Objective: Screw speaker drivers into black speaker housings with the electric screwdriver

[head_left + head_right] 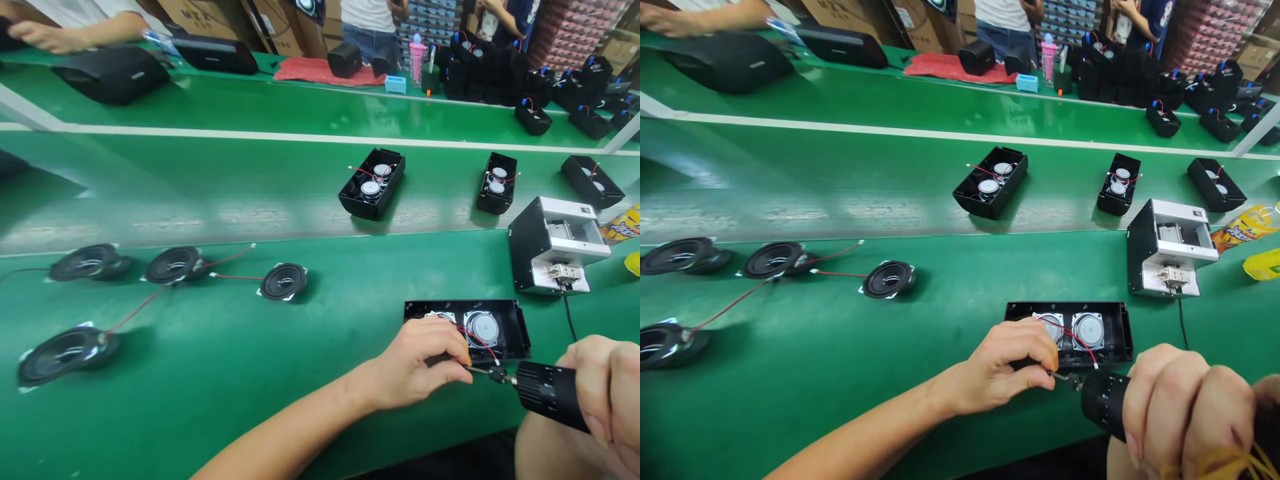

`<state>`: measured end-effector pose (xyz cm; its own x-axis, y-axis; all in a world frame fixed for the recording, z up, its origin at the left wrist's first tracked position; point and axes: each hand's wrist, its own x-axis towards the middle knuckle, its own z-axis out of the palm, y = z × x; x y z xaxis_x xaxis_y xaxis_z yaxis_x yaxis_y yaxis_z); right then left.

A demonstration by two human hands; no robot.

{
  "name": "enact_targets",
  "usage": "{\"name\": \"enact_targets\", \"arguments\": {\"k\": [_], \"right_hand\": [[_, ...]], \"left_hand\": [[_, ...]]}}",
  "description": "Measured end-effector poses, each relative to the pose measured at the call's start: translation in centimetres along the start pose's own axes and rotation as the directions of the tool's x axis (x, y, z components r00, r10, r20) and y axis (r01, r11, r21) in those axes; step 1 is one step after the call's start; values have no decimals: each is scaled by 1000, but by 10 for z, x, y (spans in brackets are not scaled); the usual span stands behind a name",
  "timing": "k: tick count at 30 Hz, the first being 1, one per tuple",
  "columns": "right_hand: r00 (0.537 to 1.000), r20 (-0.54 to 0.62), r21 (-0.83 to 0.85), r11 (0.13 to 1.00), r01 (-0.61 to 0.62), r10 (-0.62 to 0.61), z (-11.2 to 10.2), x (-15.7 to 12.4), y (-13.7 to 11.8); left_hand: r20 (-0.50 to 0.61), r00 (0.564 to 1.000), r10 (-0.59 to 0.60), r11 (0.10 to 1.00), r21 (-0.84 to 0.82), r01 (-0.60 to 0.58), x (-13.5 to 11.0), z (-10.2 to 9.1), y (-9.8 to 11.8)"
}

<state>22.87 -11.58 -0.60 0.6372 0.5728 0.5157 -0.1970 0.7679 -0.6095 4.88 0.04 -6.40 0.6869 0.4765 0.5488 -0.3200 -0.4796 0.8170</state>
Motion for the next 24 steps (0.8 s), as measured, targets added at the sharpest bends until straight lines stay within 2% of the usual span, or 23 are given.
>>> {"name": "enact_targets", "arguments": {"k": [4,8,11,15,19,21,24], "right_hand": [[999,47,-21,1000,10,-9,-1,-2,-2],[969,189,-157,979,-129,158,-5,5,-2],[938,198,-241,942,-236,285,0,18,-3],[925,177,-277,918,-282,338,8,28,-6],[955,128,-247,941,-229,266,11,22,-5],[986,65,-167,975,-144,156,11,15,-1],[999,21,-49,998,-30,32,8,8,5]], "left_hand": [[-5,1000,7,1000,30,-7,0,1,3],[-6,1000,9,999,54,-8,-1,3,4],[-6,1000,8,997,73,-8,-2,5,5],[9,1000,7,991,132,-9,-3,4,6],[35,999,-10,979,206,2,-5,4,6],[51,999,-3,974,228,-9,-6,4,6],[84,996,-8,950,313,-18,-6,-1,8]]}}
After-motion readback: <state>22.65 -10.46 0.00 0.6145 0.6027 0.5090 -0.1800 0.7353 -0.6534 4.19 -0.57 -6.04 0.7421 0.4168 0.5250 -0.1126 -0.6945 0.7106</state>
